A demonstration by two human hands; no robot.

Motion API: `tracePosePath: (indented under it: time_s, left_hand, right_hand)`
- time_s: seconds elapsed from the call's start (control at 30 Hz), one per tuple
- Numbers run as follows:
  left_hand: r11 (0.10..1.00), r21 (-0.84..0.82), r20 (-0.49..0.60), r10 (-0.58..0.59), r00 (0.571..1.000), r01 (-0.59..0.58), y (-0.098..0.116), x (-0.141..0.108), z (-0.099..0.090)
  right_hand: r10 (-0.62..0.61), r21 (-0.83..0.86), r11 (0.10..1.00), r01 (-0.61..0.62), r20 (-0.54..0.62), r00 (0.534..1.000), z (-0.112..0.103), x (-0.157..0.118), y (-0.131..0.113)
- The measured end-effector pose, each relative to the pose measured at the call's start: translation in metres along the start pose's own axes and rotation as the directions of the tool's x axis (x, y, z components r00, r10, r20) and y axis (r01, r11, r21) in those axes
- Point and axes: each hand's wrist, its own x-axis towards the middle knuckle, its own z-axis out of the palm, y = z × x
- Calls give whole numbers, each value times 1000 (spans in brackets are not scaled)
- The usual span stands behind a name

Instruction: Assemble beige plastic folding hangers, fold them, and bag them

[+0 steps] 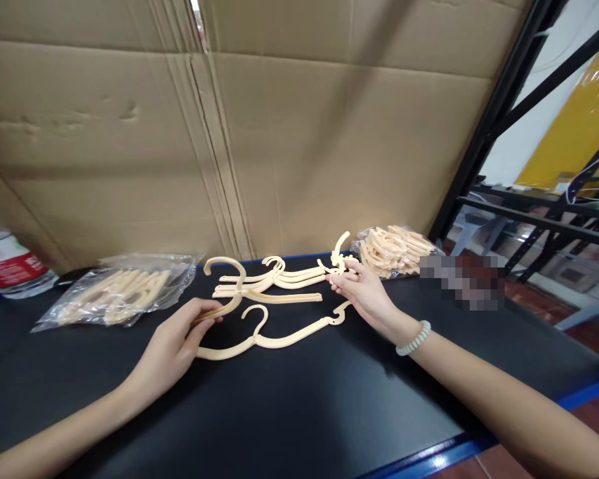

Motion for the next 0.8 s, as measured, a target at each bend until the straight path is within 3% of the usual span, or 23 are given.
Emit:
tracePosePath:
  time_s: [0.1, 0.4, 0.57, 0.8]
  left_hand:
    - [1000, 3, 6, 6, 1000, -6, 0, 0, -1]
    - [1000, -16, 30, 7, 1000, -6, 1, -1, -1]
    - [1000, -19, 35, 15, 999, -14, 1, -1, -2]
    - [1000, -11, 25, 28, 999, -27, 1, -1, -1]
  right_hand:
    - [70, 1, 997, -71, 83, 994, 1, -3, -5]
    - [146, -36, 989, -142, 173, 974, 4, -10, -14]
    - [230, -23, 972, -234, 293, 928, 8, -17, -19]
    - [345, -5, 931, -364, 338, 876, 10, -20, -15]
